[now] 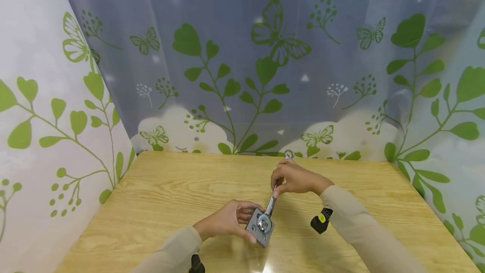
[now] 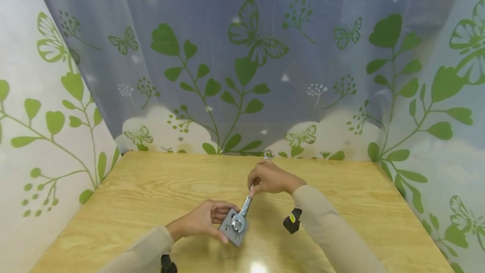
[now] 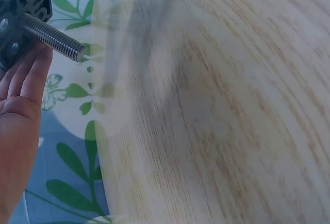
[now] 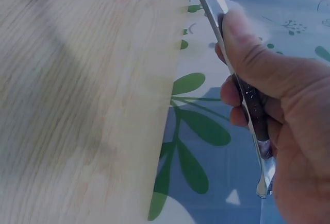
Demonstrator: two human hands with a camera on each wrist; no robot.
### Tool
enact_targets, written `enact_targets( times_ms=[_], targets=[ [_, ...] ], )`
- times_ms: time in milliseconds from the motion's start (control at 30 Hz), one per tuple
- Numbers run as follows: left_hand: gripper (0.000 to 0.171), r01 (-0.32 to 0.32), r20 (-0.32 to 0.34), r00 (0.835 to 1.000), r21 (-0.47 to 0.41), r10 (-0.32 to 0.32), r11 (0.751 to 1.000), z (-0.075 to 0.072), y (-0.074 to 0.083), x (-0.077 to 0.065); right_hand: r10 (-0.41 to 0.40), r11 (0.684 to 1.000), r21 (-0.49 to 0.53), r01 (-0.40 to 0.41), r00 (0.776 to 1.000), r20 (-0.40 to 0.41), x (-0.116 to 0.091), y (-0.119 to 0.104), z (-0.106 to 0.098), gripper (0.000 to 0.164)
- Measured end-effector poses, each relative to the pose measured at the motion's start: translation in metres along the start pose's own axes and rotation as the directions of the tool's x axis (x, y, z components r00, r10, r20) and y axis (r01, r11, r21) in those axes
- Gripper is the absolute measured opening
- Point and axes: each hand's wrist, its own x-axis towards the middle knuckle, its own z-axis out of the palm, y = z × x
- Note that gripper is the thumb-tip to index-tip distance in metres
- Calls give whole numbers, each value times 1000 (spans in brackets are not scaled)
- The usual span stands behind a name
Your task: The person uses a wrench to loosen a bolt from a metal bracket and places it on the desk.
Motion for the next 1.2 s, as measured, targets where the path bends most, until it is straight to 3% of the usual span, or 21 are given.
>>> enact_targets(
  times_ms=[233, 367, 467, 533, 633, 733, 867, 1033, 1200],
  targets=[
    [68, 16, -48, 999, 64, -12, 998, -2, -3, -3, 80, 997, -15, -80, 997, 5, -1, 0, 5, 13],
    [67, 39, -139, 990, 95, -26, 995, -6, -11, -7, 151, 988, -29, -153, 987, -54, -17, 9, 17, 16],
    [71, 59, -238, 971, 82, -38, 995, -9, -17, -10, 203, 979, -15, -205, 975, -86, -33, 15, 27, 17],
    [76, 67, -314, 948, 51, -47, 996, -11, -19, -11, 234, 972, 23, -233, 968, -94, -43, 17, 32, 18],
    [80, 63, -434, 900, 21, -48, 998, -14, -21, -10, 270, 962, 89, -260, 953, -138, -54, 15, 40, 19],
    [82, 56, -537, 843, 15, -39, 998, -14, -21, -8, 325, 942, 161, -296, 923, -207, -60, 9, 52, 21],
    [84, 79, -634, 773, 75, -14, 994, -13, -21, -4, 387, 912, 256, -320, 879, -279, -59, -4, 73, 27],
    [86, 114, -691, 720, 205, 62, 972, -9, -20, 0, 427, 877, 365, -313, 857, -288, -53, -25, 92, 33],
    [82, 133, -710, 686, 338, 160, 932, -5, -17, 2, 466, 841, 441, -313, 834, -297, -44, -47, 103, 36]
  ],
)
